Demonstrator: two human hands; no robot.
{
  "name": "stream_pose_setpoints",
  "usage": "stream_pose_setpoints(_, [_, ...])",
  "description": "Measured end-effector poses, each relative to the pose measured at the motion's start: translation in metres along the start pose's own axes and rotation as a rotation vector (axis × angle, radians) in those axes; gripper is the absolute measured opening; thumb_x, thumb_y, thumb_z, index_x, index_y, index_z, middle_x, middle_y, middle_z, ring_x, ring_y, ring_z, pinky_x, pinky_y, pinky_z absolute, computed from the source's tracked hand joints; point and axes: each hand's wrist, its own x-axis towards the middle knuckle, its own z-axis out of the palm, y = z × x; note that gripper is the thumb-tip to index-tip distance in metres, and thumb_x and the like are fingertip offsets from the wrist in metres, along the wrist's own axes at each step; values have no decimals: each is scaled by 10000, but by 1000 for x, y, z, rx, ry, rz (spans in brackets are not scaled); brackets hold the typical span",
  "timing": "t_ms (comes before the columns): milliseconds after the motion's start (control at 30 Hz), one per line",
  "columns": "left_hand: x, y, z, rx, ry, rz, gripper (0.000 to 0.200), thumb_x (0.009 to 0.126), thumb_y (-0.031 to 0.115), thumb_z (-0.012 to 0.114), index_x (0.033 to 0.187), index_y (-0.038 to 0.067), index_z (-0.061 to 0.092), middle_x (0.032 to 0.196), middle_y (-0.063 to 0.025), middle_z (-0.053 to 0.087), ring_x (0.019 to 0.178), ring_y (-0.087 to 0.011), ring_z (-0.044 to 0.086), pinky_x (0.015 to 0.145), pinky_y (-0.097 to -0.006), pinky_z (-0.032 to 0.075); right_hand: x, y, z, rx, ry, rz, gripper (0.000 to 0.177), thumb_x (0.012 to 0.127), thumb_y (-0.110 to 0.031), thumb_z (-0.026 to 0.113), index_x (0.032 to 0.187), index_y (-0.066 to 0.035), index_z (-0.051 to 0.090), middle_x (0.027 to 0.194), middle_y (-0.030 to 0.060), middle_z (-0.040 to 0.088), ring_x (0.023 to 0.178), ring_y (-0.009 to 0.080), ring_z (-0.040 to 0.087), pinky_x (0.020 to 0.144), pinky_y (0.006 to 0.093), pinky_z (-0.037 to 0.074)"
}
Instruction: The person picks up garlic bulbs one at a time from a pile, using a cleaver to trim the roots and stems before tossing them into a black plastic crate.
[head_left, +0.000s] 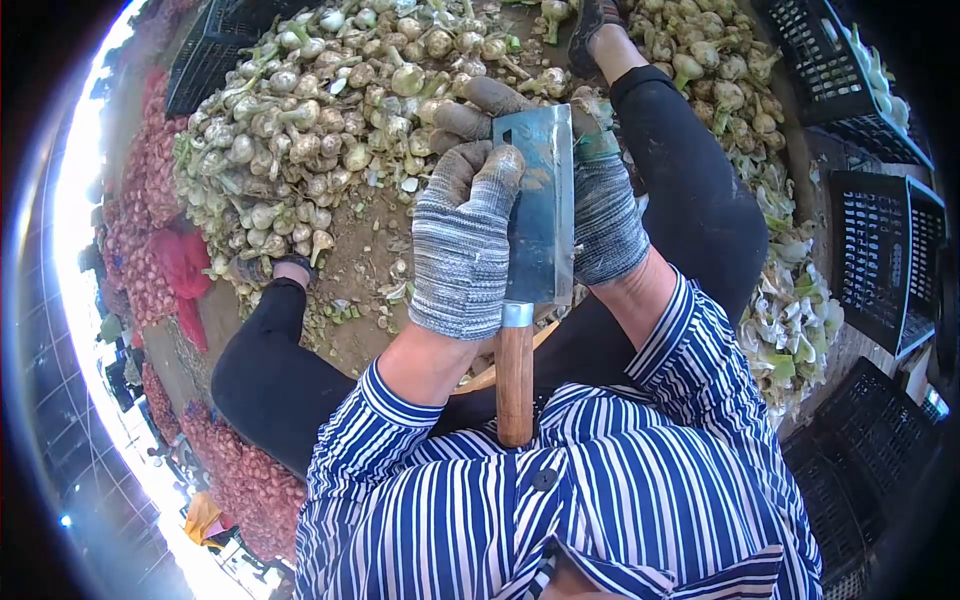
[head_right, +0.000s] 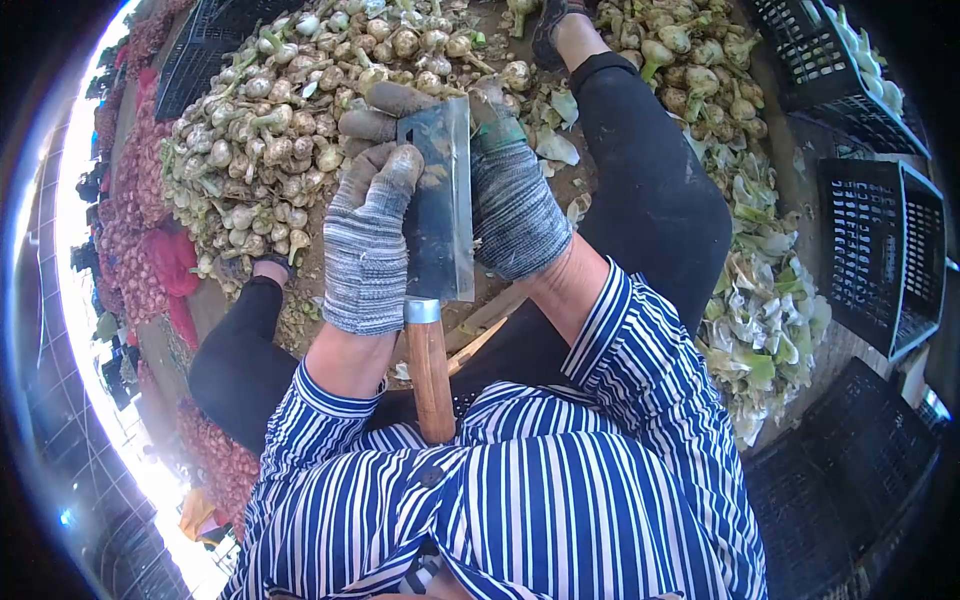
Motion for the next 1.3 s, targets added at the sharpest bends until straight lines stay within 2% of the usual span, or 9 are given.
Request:
stream_pose_setpoints(133, [0,-3,-2,54,9,7,176,908,178,554,962,15,596,783,0,585,692,-54,505,622,-209,432,-2,1,0,-11,6,-6,427,805,-443,649,975,-118,430,906,3,410,909,118,493,877,248,449])
stream_pose_setpoints(267, [-1,-2,-2,41,2,5,177,907,178,555,964,15,596,788,-3,586,693,-57,506,625,-211,432,-5,0,4,-205,20,-40,503,801,-489,637,1044,-100,431,964,27,441,953,130,501,908,261,452])
stream_pose_setpoints(433, [-1,-4,-5,32,-13,13,181,907,181,557,966,15,595,794,-7,591,697,-60,511,628,-213,434,-3,2,-10,-88,-43,-26,611,782,-564,615,1122,-91,431,1087,71,473,1037,157,506,957,280,441])
stream_pose_setpoints(667, [-2,-5,-6,-9,-5,-12,174,905,188,560,955,25,591,791,-6,587,703,-63,509,640,-219,432,-4,2,-10,-146,-21,-29,593,789,-565,606,1116,-98,444,1093,73,476,1036,153,511,948,273,447])
stream_pose_setpoints(733, [-2,-5,-7,-7,-6,-6,172,905,190,560,950,26,590,790,-5,584,702,-64,506,641,-221,432,-5,1,-21,-34,-38,23,607,793,-570,596,1140,-95,445,1116,79,478,1057,156,506,953,279,447])
stream_pose_setpoints(867, [-3,-6,-8,-2,2,-15,176,910,194,552,947,26,588,791,-2,580,699,-62,504,636,-219,430,-1,1,-21,-153,-49,11,606,814,-556,575,1176,-89,441,1164,110,487,1088,170,513,966,291,447])
stream_pose_setpoints(1000, [-3,-9,-8,57,18,58,190,917,208,543,955,27,583,794,-3,577,693,-59,503,622,-216,433,0,5,-22,-113,-60,-13,627,841,-550,533,1235,-75,422,1219,160,485,1105,199,530,967,304,455])
stream_pose_setpoints(1067, [-4,-8,-9,26,6,35,201,917,221,546,964,29,580,795,-3,576,692,-57,506,616,-213,437,-1,5,-21,-144,-24,-20,643,849,-556,515,1258,-71,412,1233,176,482,1102,210,538,959,306,462])
stream_pose_setpoints(1300, [-8,-1,-8,-31,6,9,225,912,241,562,992,31,569,804,3,580,696,-50,513,618,-205,444,2,9,-27,-158,-76,-58,709,842,-599,474,1291,-56,393,1243,168,479,1105,218,530,964,315,457])
